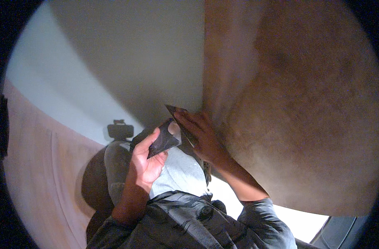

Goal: The person scoops white wall compound from a can onto a small metal trowel and applies it to a wall corner. They use a second trowel to smooth the compound into the corner joint, repeatedly loading the tool and working the material into the seam.

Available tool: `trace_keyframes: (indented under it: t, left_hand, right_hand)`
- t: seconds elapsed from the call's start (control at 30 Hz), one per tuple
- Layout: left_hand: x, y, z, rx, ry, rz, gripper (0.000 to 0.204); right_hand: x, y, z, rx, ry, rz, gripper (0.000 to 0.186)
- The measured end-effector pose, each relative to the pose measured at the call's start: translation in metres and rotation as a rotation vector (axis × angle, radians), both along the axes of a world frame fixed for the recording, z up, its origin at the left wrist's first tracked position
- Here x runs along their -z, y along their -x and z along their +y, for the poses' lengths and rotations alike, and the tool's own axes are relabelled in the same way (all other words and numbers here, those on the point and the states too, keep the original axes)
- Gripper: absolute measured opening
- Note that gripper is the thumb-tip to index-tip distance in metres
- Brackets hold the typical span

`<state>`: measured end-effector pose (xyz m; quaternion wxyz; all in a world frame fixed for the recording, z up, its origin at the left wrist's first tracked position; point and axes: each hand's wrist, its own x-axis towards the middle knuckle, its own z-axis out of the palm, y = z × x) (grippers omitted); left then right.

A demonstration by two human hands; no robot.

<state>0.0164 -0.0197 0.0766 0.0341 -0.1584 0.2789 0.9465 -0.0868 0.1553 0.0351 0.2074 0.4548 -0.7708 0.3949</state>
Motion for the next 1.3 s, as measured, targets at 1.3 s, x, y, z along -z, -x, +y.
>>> trace_keyframes:
  t: [1.3]
  left_hand:
    - [0.025, 0.048, -0.115, 0.069, 0.128, -0.245, 0.027]
  right_hand:
    - [0.026, 0.039, 0.067, 0.026, 1.226, -1.59, 0.038]
